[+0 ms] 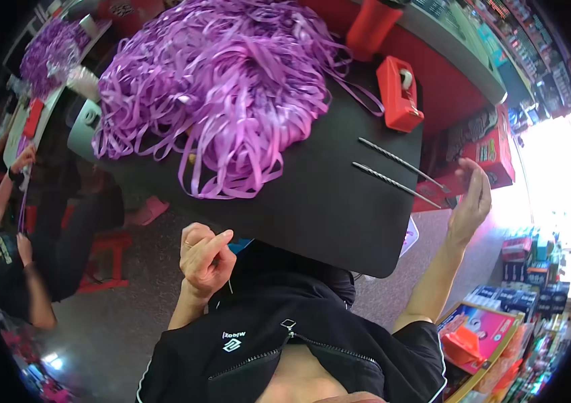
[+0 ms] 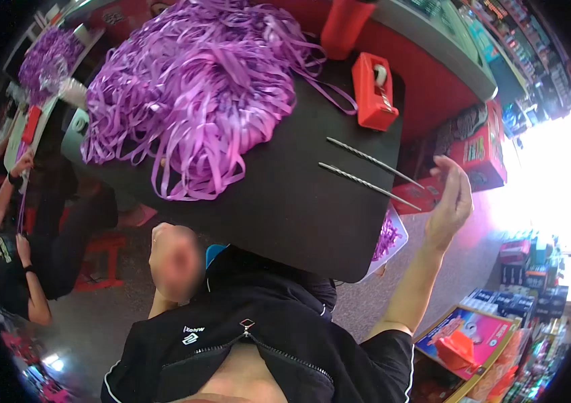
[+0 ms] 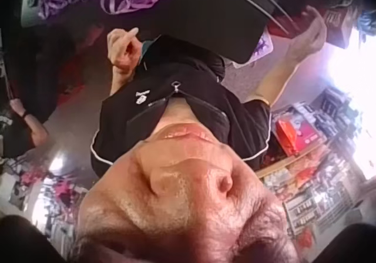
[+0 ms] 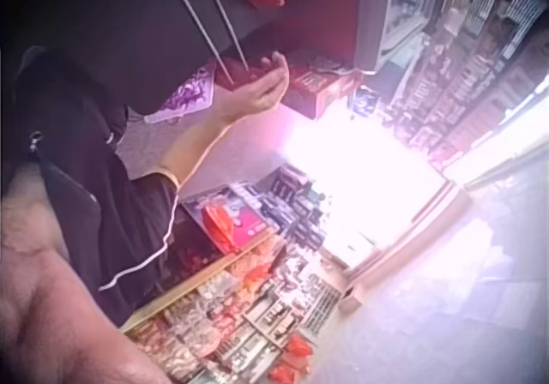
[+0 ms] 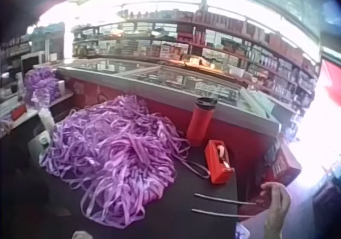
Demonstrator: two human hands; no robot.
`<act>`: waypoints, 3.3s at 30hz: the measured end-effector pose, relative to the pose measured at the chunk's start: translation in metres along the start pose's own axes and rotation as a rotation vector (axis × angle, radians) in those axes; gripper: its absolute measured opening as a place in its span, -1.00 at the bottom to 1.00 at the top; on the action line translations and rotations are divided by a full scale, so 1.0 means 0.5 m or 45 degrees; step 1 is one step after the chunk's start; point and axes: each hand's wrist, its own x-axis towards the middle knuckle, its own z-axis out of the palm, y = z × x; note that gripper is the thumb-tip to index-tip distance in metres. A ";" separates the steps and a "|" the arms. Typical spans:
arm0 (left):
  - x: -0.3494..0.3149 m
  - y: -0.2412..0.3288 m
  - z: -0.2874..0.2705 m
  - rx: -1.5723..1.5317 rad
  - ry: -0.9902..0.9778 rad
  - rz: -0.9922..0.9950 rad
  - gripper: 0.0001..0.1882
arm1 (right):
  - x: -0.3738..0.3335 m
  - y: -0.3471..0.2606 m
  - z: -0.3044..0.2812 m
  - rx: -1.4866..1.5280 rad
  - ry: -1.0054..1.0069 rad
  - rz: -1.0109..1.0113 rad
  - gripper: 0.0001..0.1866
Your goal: The recorder is assembling purple ribbons or lanyards using metal rods as a jig and a tape dispenser.
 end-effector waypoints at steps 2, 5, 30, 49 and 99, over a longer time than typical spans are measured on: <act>-0.001 0.009 0.025 0.246 0.081 0.140 -0.57 | 0.021 -0.068 0.063 -0.013 -0.319 -0.119 -0.73; 0.031 -0.026 -0.021 0.435 -0.032 0.048 -0.45 | 0.006 -0.153 0.213 0.024 -0.684 -0.171 -0.78; -0.060 -0.178 0.088 0.545 0.356 0.253 -0.69 | 0.036 -0.120 0.534 -0.689 -1.121 -0.761 -0.74; -0.047 -0.165 0.084 0.561 0.391 0.253 -0.67 | 0.024 -0.144 0.535 -0.600 -1.299 -0.315 -0.69; 0.574 -0.284 0.078 0.968 -0.708 0.417 -0.50 | -0.152 -0.151 -0.098 0.155 -2.023 -0.087 -0.77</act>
